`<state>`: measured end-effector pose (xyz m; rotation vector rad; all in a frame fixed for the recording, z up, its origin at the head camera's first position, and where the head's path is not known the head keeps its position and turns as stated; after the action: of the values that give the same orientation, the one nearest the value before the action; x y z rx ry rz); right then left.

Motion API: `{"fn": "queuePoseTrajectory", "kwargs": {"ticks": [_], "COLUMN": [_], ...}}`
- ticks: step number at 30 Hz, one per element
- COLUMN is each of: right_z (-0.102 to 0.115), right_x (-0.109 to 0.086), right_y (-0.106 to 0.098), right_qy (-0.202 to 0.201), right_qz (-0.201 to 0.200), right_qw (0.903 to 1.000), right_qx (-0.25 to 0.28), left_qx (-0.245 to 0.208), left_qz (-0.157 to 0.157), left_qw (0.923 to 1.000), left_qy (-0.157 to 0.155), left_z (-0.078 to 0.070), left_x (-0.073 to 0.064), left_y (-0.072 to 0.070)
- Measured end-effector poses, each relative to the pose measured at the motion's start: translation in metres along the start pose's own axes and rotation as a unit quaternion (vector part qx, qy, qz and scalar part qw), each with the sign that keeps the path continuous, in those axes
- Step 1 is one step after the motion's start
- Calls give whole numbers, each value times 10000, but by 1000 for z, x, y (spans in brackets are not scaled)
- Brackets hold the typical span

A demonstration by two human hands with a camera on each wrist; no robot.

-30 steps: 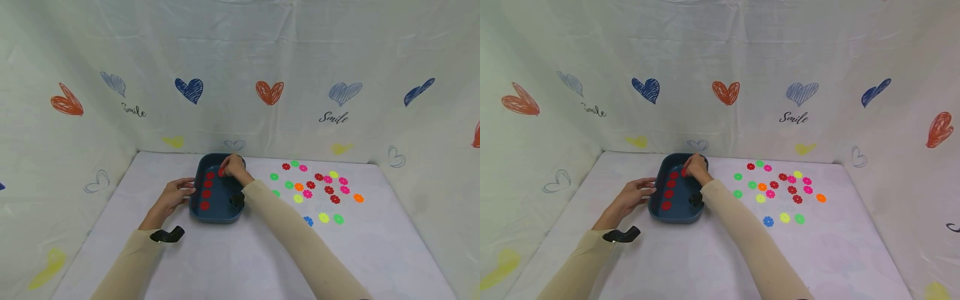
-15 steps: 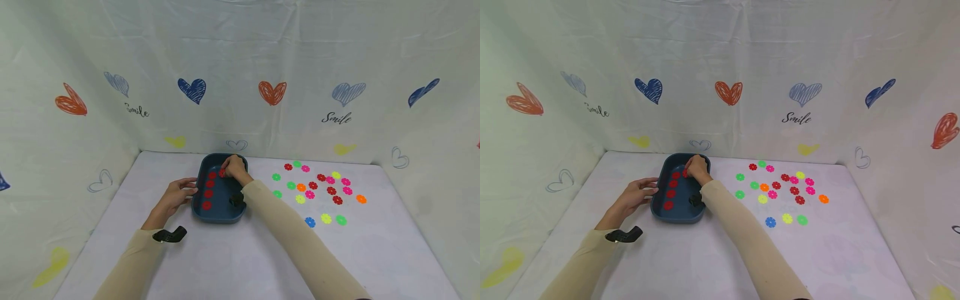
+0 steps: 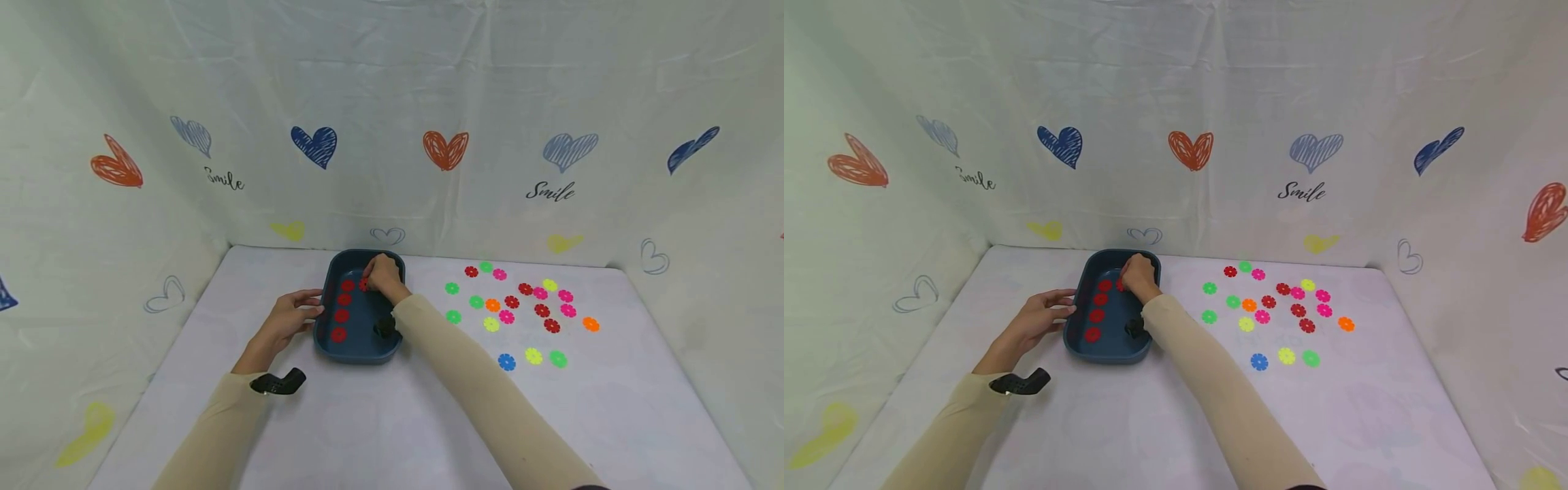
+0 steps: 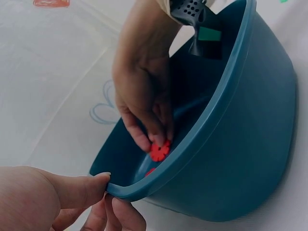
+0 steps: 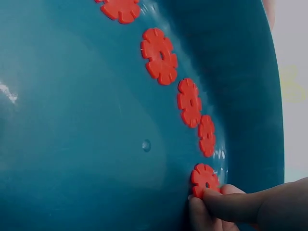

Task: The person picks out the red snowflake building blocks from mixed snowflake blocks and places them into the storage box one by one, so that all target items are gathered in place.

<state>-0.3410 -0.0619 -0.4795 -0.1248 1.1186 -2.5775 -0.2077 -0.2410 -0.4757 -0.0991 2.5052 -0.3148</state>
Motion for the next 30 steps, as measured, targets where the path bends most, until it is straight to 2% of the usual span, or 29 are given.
{"fn": "queuePoseTrajectory", "kwargs": {"ticks": [10, 14, 19, 24, 30], "right_z": [-3, 2, 14, 20, 15], "right_x": [-12, -17, -23, -34, -48], "right_y": [-15, -19, -29, -44, -64], "right_qy": [-69, -289, -746, -934, -1070], "right_qz": [-206, -172, -170, -198, -299], "right_qw": [9996, 9993, 9967, 9954, 9934], "right_qx": [-168, -164, -283, -57, 286], "left_qx": [78, 95, 147, 207, 285], "left_qz": [42, 52, 59, 65, 55], "left_qw": [9999, 9999, 9999, 9997, 9995], "left_qy": [72, 61, 52, 73, 79], "left_z": [-5, -5, -5, -5, -3], "left_x": [-1, -2, -3, -4, -2], "left_y": [8, 9, 8, 3, 0]}}
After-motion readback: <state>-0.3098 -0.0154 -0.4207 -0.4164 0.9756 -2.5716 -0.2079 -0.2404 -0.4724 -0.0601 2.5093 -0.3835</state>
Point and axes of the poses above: each hand's wrist, its own x-axis towards the middle knuckle, its own y-axis out of the palm, z = x × y, the point moved 6 cm from there along x, towards the middle knuckle, and after that the axes turned 13 degrees about -y, right-handed, at the moved point
